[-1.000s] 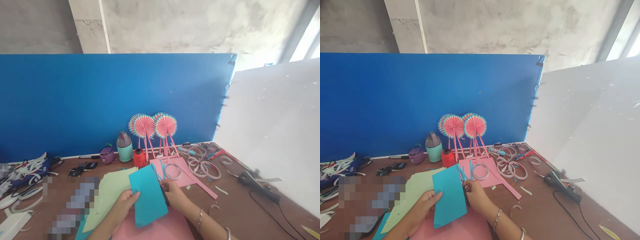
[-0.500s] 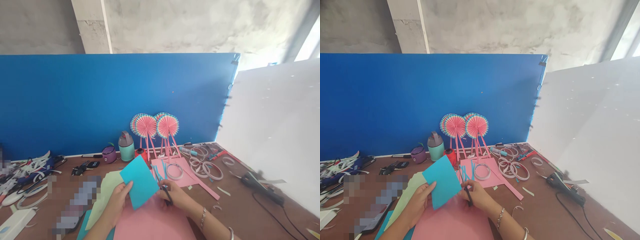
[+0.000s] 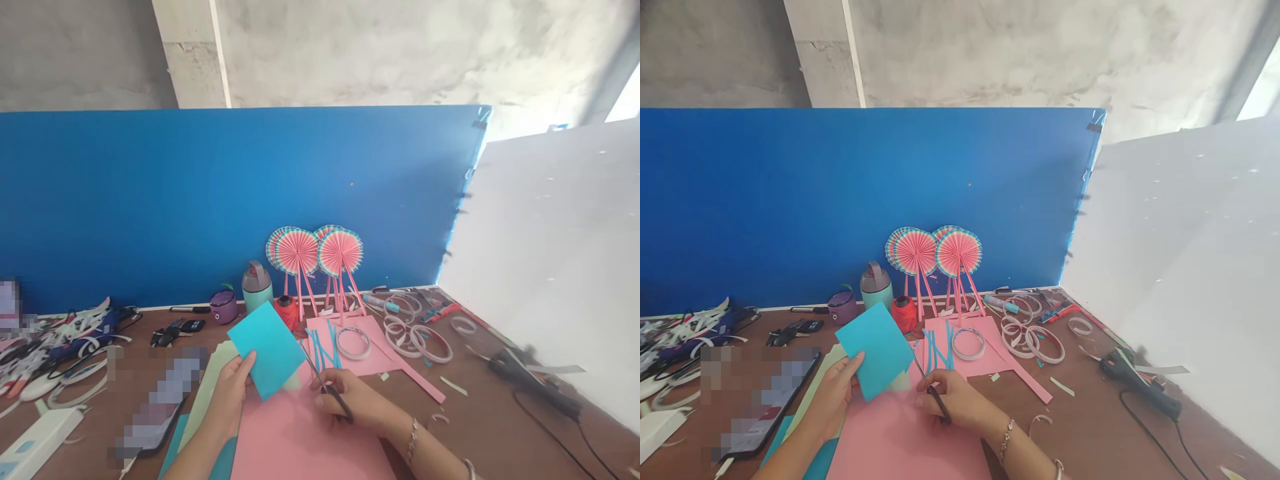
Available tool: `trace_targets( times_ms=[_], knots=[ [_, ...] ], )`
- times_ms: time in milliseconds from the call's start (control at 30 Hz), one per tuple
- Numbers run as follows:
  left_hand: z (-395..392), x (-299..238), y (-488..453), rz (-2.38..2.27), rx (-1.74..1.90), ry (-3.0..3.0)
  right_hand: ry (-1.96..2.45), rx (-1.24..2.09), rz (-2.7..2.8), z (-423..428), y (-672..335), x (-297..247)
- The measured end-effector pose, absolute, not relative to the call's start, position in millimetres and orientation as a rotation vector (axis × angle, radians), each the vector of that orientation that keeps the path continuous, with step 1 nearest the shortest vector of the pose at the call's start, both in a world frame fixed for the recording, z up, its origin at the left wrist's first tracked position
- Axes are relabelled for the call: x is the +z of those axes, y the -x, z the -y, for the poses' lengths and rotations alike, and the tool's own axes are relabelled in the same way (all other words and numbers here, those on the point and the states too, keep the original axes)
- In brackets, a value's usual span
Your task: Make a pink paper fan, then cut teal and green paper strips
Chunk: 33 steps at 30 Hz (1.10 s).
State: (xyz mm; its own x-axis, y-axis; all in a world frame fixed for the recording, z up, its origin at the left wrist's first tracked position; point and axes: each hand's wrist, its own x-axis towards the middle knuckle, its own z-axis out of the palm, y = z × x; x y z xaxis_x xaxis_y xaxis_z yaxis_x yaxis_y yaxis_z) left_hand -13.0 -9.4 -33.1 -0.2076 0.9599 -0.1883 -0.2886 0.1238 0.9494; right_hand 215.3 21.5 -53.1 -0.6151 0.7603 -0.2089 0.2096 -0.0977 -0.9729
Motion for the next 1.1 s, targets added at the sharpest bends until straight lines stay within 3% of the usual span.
trace_targets(
  times_ms=[1100],
  knots=[
    [12.5, -32.6, 5.8, -1.295, 1.345, -0.824, 1.09, 1.69, 1.802, -20.2, -211.9, -50.4]
  ],
)
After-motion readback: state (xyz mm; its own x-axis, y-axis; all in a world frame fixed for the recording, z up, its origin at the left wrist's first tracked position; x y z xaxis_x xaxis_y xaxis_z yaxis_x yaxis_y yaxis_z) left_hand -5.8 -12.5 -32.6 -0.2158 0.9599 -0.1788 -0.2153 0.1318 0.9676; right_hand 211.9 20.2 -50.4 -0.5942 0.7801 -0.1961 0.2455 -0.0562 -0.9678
